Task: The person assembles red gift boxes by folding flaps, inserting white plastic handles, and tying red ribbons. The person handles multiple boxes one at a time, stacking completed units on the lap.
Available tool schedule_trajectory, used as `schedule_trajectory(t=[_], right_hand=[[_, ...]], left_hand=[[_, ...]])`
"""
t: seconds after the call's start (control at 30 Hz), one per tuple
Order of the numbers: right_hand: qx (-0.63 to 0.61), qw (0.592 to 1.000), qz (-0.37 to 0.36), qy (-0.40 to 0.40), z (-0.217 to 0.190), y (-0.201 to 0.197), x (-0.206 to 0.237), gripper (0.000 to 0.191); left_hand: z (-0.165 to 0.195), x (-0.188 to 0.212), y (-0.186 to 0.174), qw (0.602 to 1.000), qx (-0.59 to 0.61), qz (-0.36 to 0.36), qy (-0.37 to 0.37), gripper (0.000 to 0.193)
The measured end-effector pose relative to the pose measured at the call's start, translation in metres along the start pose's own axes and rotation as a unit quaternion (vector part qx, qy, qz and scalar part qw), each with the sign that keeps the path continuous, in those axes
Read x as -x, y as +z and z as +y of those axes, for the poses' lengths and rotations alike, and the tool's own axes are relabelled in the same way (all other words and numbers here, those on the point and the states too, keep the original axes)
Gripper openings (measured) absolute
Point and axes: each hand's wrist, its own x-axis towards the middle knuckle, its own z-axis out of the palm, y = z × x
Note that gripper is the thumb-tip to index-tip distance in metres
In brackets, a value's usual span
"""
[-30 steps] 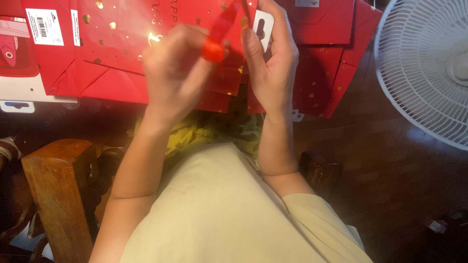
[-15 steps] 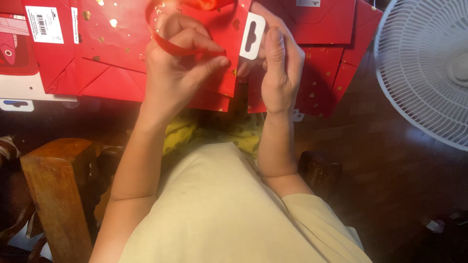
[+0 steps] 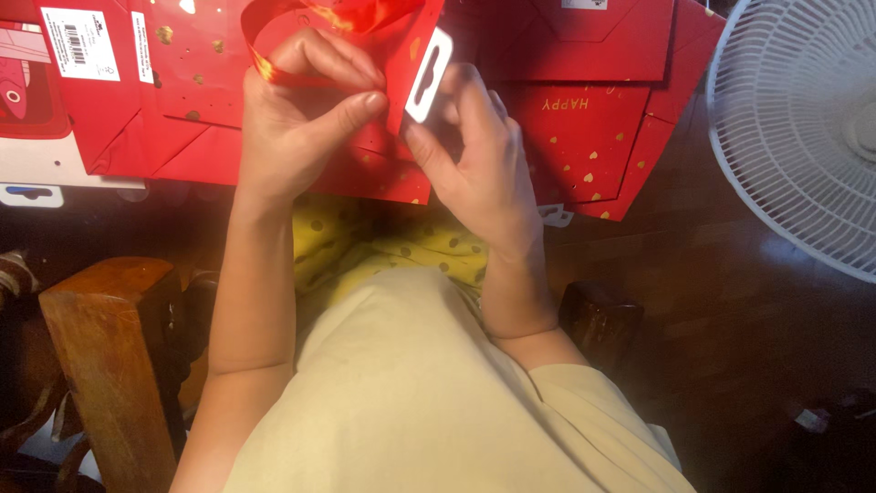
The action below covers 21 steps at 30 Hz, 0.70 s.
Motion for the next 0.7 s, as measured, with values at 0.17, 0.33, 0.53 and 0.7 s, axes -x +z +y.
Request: schedule_trajectory(t=[0.17, 0.33, 0.53, 0.7], right_hand=[[0.016, 1.0, 0.001, 0.018, 0.002, 0.004, -0.002, 0.04], [-0.034, 0.999, 0.032, -0.008, 0.003, 0.014, 0.001, 0.027], [-0.188, 0.972, 0.031, 0.138, 0.006, 0.017, 0.003, 0.009], [-0.115, 0.992, 0.056, 0.002, 0.011, 0.021, 0.001, 0.015]], left_hand=[[-0.002, 0.005, -0.003, 1.0, -0.011, -0.002, 0.001, 0.022], [-0.006, 0.006, -0.006, 1.0, 0.001, -0.001, 0.012, 0.022], [-0.015, 0.005, -0.009, 0.999, 0.027, 0.006, 0.025, 0.022], [-0.014, 0.004, -0.009, 0.999, 0.027, 0.007, 0.023, 0.024]])
